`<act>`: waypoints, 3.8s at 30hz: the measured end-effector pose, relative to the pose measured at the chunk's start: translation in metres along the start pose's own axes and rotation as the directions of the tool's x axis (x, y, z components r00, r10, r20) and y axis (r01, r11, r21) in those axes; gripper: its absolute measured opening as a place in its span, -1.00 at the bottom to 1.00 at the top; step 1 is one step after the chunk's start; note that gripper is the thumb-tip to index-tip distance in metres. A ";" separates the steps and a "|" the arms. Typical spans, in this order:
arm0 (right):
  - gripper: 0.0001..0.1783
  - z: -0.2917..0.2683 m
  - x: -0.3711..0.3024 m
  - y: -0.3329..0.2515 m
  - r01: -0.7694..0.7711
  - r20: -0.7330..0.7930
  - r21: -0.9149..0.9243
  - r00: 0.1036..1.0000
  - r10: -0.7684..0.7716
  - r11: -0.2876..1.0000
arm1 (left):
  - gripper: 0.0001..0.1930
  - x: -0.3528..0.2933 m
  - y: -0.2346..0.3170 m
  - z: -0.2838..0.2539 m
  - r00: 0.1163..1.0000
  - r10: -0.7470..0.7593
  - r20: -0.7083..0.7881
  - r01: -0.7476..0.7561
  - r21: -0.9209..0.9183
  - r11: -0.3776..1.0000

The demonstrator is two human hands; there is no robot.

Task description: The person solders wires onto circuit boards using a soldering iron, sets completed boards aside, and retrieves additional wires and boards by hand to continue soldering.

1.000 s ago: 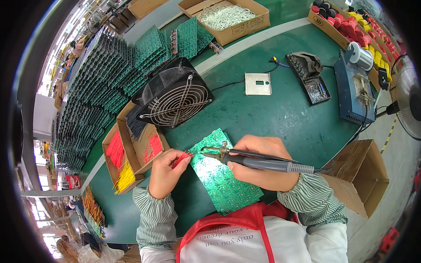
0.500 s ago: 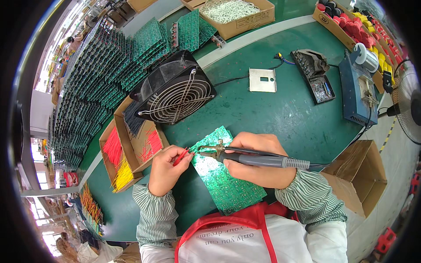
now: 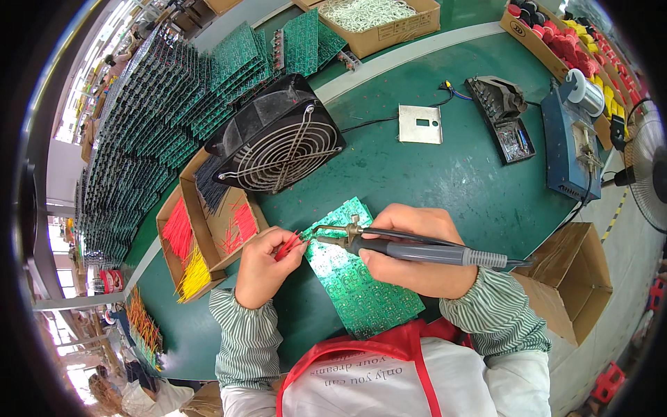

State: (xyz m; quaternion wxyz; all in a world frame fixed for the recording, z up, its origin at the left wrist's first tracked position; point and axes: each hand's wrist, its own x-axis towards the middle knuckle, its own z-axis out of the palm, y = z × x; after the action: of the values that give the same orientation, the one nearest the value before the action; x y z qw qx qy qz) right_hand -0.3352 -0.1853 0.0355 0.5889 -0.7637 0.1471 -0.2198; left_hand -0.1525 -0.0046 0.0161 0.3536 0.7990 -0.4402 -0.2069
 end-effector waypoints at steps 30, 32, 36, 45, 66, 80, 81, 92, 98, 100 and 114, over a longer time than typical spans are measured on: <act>-0.82 -0.016 -0.002 0.002 -0.067 -0.027 -0.015 0.997 0.066 0.998 | -0.86 0.014 0.021 0.014 0.998 0.060 -0.031 -0.057 0.089 0.994; -0.82 -0.015 -0.001 0.004 -0.104 -0.012 -0.008 0.995 0.104 0.995 | -0.86 0.014 0.021 0.014 0.998 0.052 -0.022 -0.050 0.087 0.995; -0.81 -0.016 -0.001 0.004 -0.088 0.006 -0.054 0.996 0.089 0.995 | -0.85 0.015 0.021 0.014 0.999 0.051 -0.016 -0.049 0.087 0.995; -0.81 -0.023 -0.003 -0.004 -0.102 -0.049 -0.023 0.994 0.101 0.994 | -0.87 0.015 0.022 0.012 0.999 0.044 -0.012 -0.043 0.091 0.995; -0.80 -0.034 -0.009 0.002 -0.167 -0.117 -0.011 0.979 0.165 0.986 | -0.86 0.028 0.028 0.030 0.989 0.144 -0.044 -0.138 0.118 0.983; -0.80 -0.034 -0.007 0.002 -0.130 -0.145 -0.006 0.981 0.128 0.991 | -0.86 0.031 0.028 0.028 0.991 0.130 -0.015 -0.128 0.100 0.987; -0.80 -0.035 -0.007 0.002 -0.129 -0.144 -0.005 0.981 0.127 0.992 | -0.86 0.030 0.026 0.028 0.992 0.122 -0.010 -0.121 0.107 0.987; -0.79 -0.046 -0.014 0.001 -0.163 -0.153 -0.009 0.975 0.160 0.987 | -0.90 0.024 0.032 -0.017 0.890 0.133 -0.437 0.081 0.439 0.895; -0.79 -0.051 -0.016 0.000 -0.159 -0.175 -0.005 0.972 0.156 0.987 | -0.89 0.033 0.050 0.029 0.982 0.177 -0.068 -0.161 0.189 0.969; -0.79 -0.051 -0.017 0.003 -0.171 -0.180 -0.006 0.969 0.167 0.985 | -0.88 0.039 0.047 0.037 0.985 0.163 -0.050 -0.153 0.163 0.975; -0.80 -0.049 -0.011 0.010 -0.175 -0.154 -0.009 0.973 0.172 0.984 | -0.87 0.047 0.040 0.047 0.990 0.138 -0.034 -0.133 0.119 0.984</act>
State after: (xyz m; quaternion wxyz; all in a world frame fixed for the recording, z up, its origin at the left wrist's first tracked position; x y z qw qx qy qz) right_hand -0.3692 -0.2237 0.0343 0.5842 -0.7353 0.2605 -0.2238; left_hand -0.1802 -0.0769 0.0143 0.3290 0.7906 -0.4973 -0.1392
